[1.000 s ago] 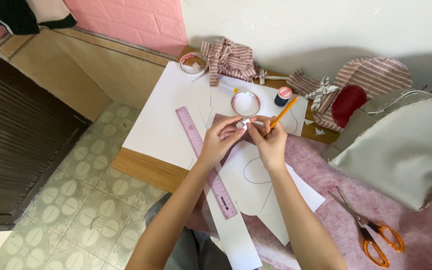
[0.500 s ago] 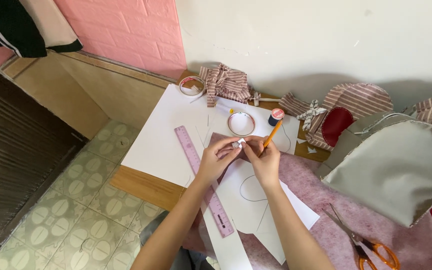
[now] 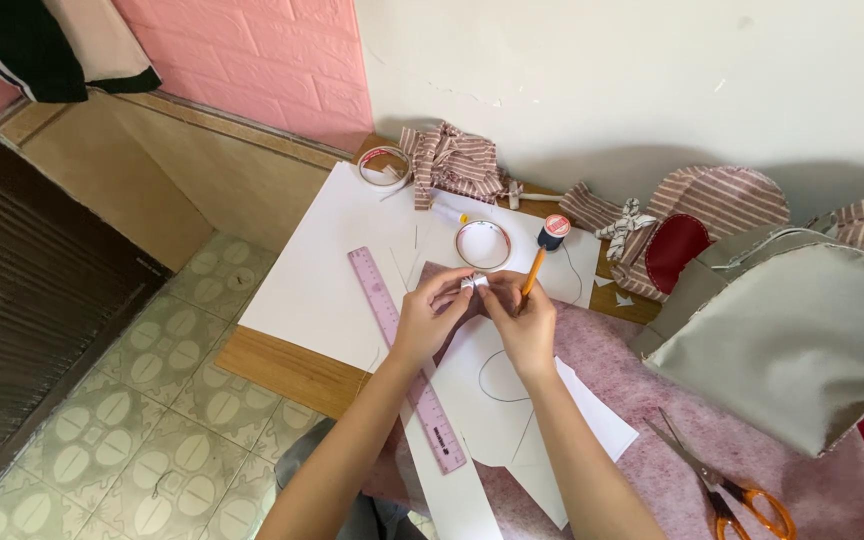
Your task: Measuring, marking, and hand-sewing small leather or fabric components for a craft project.
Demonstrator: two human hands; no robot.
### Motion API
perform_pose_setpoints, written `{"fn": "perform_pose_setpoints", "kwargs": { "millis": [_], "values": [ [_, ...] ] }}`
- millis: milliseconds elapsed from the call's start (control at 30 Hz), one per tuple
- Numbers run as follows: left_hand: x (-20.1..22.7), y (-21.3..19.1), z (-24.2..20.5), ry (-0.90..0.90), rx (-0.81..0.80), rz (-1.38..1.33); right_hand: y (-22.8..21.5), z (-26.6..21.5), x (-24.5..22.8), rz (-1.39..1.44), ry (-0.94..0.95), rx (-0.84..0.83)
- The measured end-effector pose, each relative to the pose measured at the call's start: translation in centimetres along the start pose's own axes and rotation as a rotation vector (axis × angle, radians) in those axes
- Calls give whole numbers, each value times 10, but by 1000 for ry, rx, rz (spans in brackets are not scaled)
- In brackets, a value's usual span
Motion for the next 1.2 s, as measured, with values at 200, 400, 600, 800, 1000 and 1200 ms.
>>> {"fn": "perform_pose_setpoints", "kwargs": {
  "millis": [200, 400, 600, 800, 1000, 1200],
  "values": [
    [2, -1, 0, -27, -20, 15, -3, -1, -9, -112, 20, 28],
    [12, 1, -2, -43, -13, 1, -2, 1, -9, -137, 30, 34],
    [5, 0, -3, -51, -63, -22, -5, 7, -18, -55, 57, 52],
    [1, -2, -1, -13, -61, -41, -7, 5, -3, 54, 38, 35],
    [0, -3, -1, 5, -38, -34, 2, 6, -19, 184, 108, 12],
    [-9, -3, 1, 12, -14, -63, -1, 8, -12, 279, 160, 36]
  ]
}}
Point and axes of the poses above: each hand's wrist, its own z-axis towards the middle knuckle, its own y-axis out of the palm, x = y × z, the point moved 2 cm from there along z, towards the middle knuckle, and after that the axes turned 4 degrees about x, right-handed, at the moved point
